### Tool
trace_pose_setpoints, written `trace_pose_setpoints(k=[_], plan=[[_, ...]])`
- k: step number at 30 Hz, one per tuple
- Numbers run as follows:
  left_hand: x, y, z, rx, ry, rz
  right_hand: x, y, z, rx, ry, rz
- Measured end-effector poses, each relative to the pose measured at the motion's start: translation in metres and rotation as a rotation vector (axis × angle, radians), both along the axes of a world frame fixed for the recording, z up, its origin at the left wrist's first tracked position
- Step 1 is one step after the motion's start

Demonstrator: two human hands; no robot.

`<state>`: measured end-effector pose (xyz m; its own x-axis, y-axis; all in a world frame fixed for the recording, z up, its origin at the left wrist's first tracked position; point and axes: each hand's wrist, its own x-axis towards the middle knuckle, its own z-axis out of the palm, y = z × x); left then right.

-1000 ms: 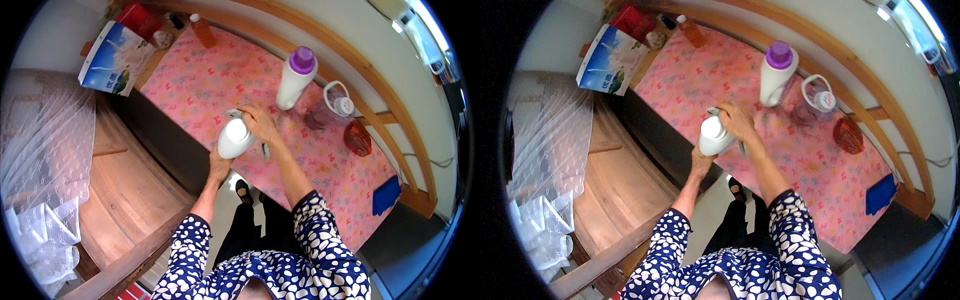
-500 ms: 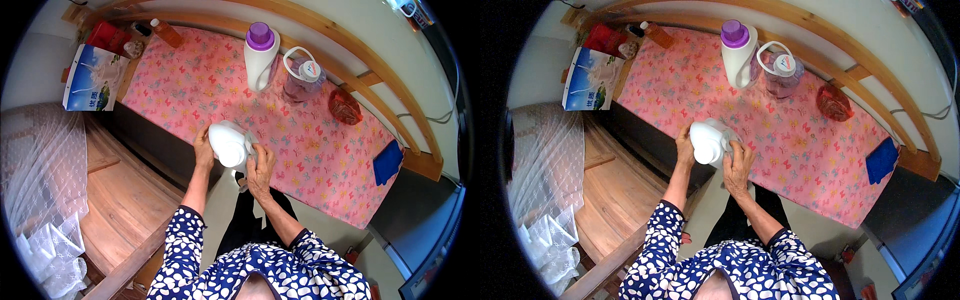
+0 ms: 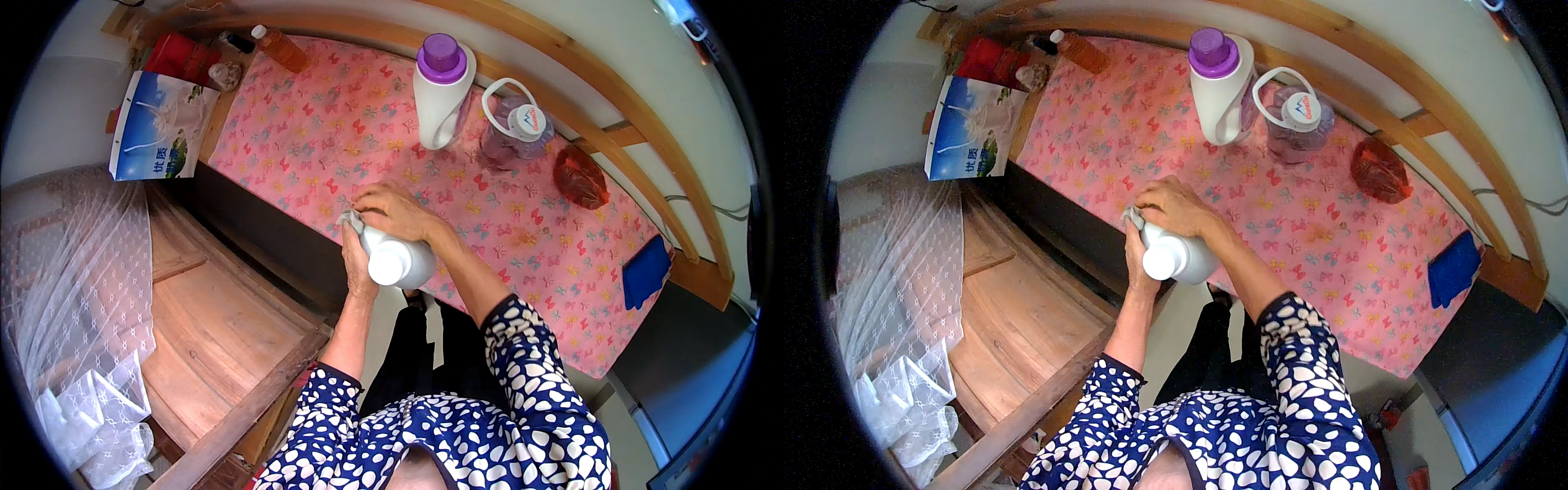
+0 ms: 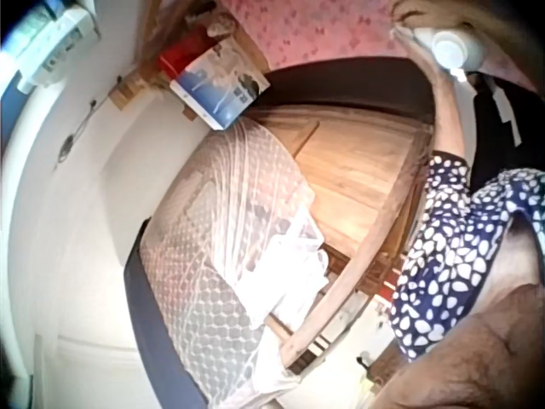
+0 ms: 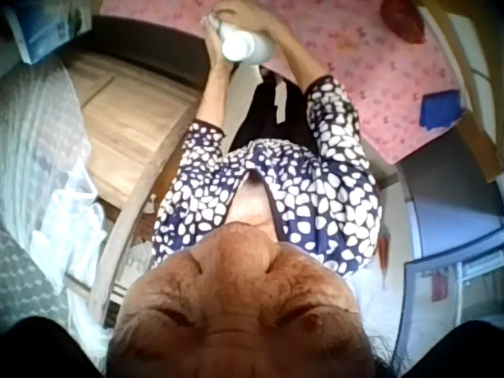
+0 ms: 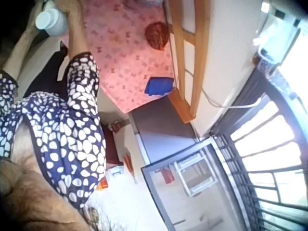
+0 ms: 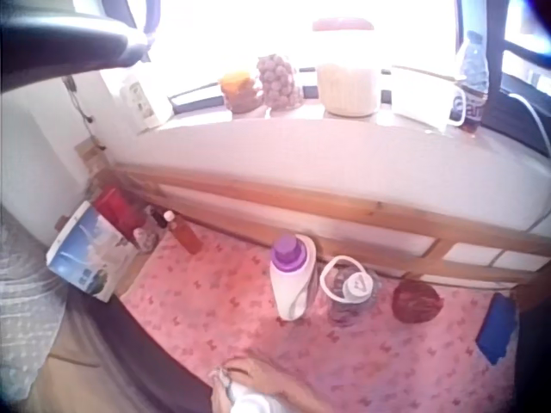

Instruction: The person wipes several plastic bottles and a wooden shelf with a cloth. They handle a white bottle, an amber liquid bottle, a white bottle with a purple cap, and a clear water bottle, wiping each one and placing them on the shelf. The person also wipes the wooden shelf surface between handling the bottles.

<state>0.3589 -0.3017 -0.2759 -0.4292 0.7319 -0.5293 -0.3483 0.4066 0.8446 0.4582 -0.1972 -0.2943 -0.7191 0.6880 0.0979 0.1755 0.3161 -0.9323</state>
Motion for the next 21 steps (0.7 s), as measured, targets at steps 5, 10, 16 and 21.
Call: trace_pose_setpoints(k=[5,10,16,21], plan=[[0.009,0.009,0.006,0.034,0.119,-0.046,-0.021,0.023,-0.051,-0.518,-0.12,-0.06],[0.012,0.009,0.006,0.059,-0.009,0.075,0.018,-0.012,-0.1,-0.612,-0.207,-0.364],[0.011,0.009,0.005,0.099,0.032,0.017,0.062,-0.072,-0.07,-0.814,0.073,-0.528],[0.008,0.009,0.001,0.102,-0.028,0.033,0.062,-0.102,0.001,-0.575,0.297,-0.577]])
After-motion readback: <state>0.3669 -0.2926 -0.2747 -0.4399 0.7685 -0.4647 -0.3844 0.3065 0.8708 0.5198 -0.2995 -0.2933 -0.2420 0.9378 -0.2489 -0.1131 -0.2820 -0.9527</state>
